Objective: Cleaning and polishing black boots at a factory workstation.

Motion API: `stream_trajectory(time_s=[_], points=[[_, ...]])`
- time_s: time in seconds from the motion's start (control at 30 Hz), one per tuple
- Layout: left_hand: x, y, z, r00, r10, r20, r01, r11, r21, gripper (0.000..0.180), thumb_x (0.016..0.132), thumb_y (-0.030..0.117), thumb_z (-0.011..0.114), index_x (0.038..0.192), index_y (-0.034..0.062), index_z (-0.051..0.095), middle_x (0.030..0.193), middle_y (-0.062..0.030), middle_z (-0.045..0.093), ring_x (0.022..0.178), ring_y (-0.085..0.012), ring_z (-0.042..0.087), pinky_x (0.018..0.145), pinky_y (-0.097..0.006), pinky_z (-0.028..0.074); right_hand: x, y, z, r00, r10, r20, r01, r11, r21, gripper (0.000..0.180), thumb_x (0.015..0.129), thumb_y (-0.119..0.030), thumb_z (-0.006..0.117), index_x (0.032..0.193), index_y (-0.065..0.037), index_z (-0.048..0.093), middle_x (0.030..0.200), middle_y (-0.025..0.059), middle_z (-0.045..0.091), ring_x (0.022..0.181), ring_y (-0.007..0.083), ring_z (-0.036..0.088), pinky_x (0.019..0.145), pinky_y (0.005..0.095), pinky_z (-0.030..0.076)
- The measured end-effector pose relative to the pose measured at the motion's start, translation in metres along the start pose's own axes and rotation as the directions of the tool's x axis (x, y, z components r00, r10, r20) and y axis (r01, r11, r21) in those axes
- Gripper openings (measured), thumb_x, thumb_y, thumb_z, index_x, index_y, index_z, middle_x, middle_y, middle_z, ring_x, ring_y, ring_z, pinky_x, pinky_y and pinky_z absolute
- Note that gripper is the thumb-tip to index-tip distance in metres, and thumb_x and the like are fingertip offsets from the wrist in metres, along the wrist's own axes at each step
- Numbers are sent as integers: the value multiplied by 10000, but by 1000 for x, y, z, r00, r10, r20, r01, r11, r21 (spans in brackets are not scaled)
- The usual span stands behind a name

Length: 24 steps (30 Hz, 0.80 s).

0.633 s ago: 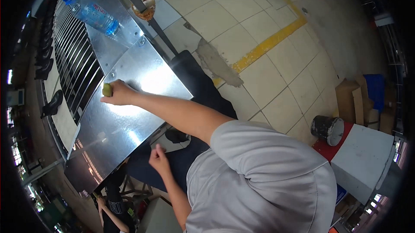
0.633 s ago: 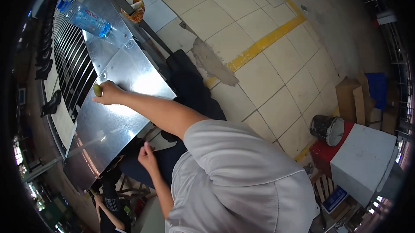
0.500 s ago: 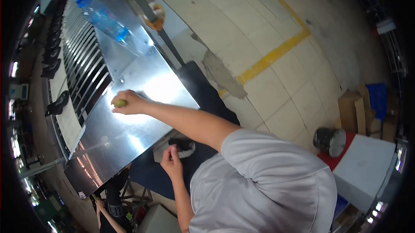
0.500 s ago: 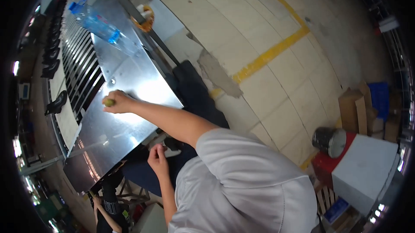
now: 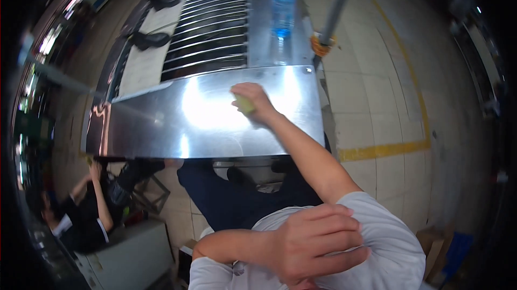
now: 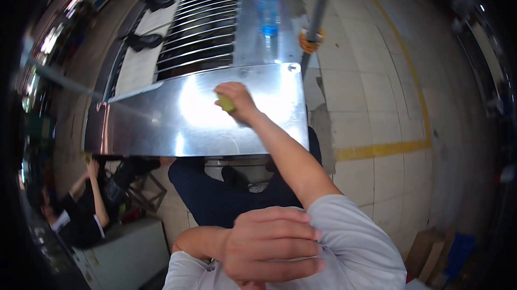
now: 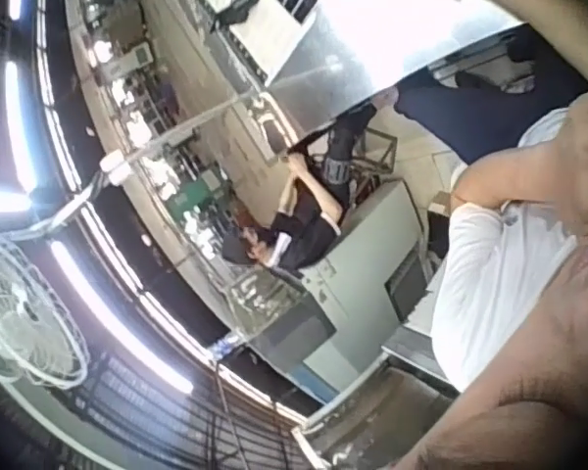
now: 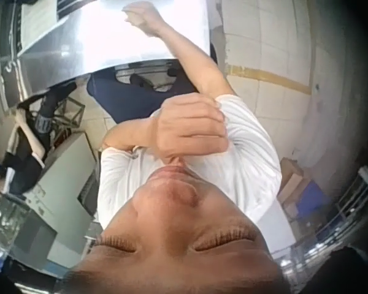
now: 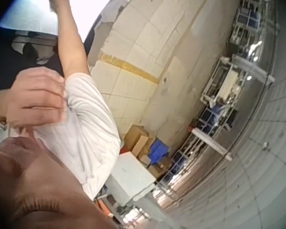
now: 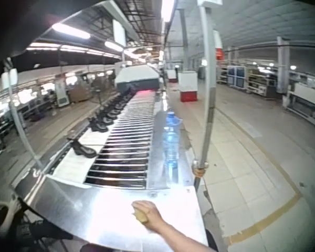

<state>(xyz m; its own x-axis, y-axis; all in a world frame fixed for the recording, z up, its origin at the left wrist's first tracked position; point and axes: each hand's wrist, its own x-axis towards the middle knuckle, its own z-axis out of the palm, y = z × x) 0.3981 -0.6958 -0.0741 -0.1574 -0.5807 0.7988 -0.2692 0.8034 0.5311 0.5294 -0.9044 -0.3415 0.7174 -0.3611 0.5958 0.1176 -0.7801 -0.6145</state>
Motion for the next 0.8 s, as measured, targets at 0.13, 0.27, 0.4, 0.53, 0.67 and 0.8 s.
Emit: stream_trajectory(time_s=[0.13,0.27,0.4,0.53,0.67,0.8], points=[[-23,15,9,973,-8,-230,-34,983,-178,655,965,596,498,1008,-28,688,976,-163,658,903,-328,670,840,-428,542,9,-5,-4,999,-30,39,30,1000,7,447,802,-234,840,1207,-122,688,1217,135,705,1171,349,639,1047,480,459],[-38,39,-2,986,-18,-166,-17,978,-206,626,971,540,487,1054,-55,664,990,-193,639,906,-355,647,845,-439,518,5,-12,4,996,-89,25,90,995,-43,404,812,-203,827,1181,-90,707,1216,157,709,1139,372,663,996,456,518],[-40,52,-18,995,15,-94,-42,955,-295,612,919,538,658,1086,-50,682,1017,-179,680,909,-348,677,823,-423,535,0,-8,-6,998,-65,5,65,990,-123,383,832,-205,818,1180,-85,712,1219,166,708,1141,367,669,1003,441,524],[-48,55,-52,998,-17,-55,3,972,-235,624,745,552,822,1049,12,744,989,-129,738,859,-308,704,721,-377,540,3,-22,-2,997,-39,72,48,992,-121,412,861,-217,805,1226,-68,688,1263,181,692,1170,363,665,1025,421,516],[-70,51,-62,999,-16,37,25,966,-259,666,739,607,819,1075,36,751,1021,-117,739,885,-306,705,727,-377,540,3,-27,4,998,-43,47,50,988,-146,427,854,-258,808,1219,-71,689,1248,188,695,1166,373,661,1012,425,520],[-94,36,-66,989,-110,-102,45,866,-498,793,790,746,684,930,-32,749,881,-147,746,826,-320,742,789,-431,603,2,-20,-1,999,-23,33,28,983,-180,441,859,-309,795,1223,-91,677,1262,172,681,1171,376,640,1025,459,496]])
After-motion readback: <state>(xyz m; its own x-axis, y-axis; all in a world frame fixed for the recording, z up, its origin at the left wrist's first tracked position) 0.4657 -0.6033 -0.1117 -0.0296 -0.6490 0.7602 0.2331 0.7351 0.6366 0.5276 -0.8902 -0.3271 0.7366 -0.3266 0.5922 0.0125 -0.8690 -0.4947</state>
